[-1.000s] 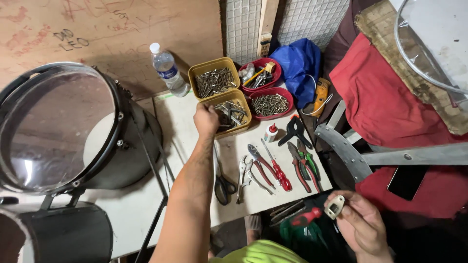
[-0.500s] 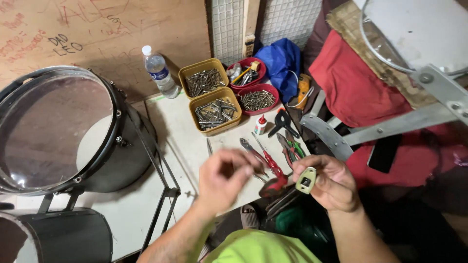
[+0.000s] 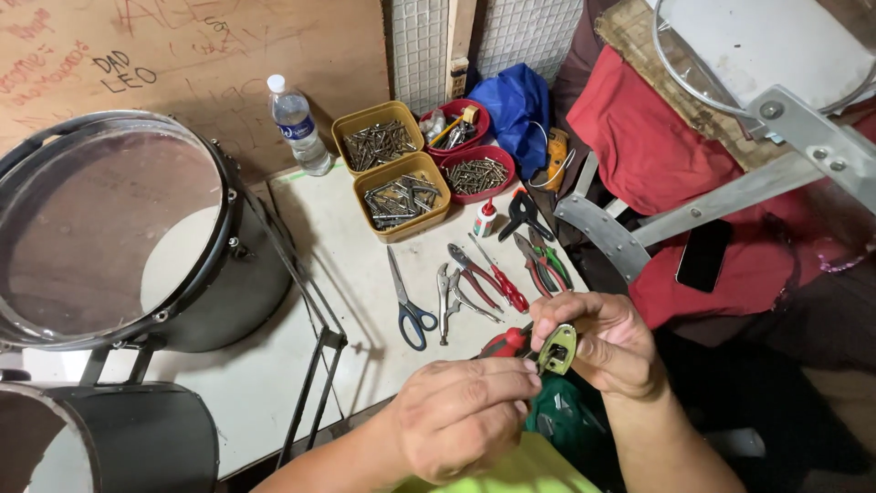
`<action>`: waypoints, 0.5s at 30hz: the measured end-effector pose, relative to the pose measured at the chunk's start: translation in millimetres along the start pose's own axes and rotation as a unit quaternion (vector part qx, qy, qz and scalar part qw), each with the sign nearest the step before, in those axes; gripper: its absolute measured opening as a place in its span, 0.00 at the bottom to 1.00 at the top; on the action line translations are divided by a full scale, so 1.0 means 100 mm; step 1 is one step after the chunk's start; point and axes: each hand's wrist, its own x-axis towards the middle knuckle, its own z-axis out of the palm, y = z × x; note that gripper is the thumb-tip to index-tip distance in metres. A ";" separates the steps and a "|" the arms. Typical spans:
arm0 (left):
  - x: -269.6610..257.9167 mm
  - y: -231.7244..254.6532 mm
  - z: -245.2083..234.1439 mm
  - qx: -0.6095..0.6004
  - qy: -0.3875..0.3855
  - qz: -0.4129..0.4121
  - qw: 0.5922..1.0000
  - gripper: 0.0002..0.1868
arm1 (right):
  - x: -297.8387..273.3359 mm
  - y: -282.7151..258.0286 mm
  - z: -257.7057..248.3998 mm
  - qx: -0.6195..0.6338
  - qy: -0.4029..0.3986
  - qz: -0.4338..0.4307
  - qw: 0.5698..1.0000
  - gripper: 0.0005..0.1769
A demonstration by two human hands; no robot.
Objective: The person uses a screwdriver to tighten a screw on a small metal bracket. They then apply glue to the bracket and attach it to the rim of a large metal drum, securing it with the screwdriver.
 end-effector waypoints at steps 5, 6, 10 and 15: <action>0.00 0.06 -0.08 -0.005 -0.015 0.002 1.000 0.11 | -0.06 0.01 0.06 -0.005 -0.004 0.023 1.000 0.15; 0.00 0.07 -0.09 -0.004 -0.026 0.002 1.000 0.10 | -0.08 0.02 0.07 0.016 -0.001 0.022 1.000 0.15; -0.04 0.12 -0.13 -0.025 -0.037 -0.012 0.999 0.14 | -0.13 0.06 0.04 0.018 -0.007 0.029 0.999 0.16; -0.13 0.14 -0.15 -0.049 -0.034 -0.072 0.996 0.13 | -0.05 0.00 0.16 0.013 -0.042 0.032 0.999 0.12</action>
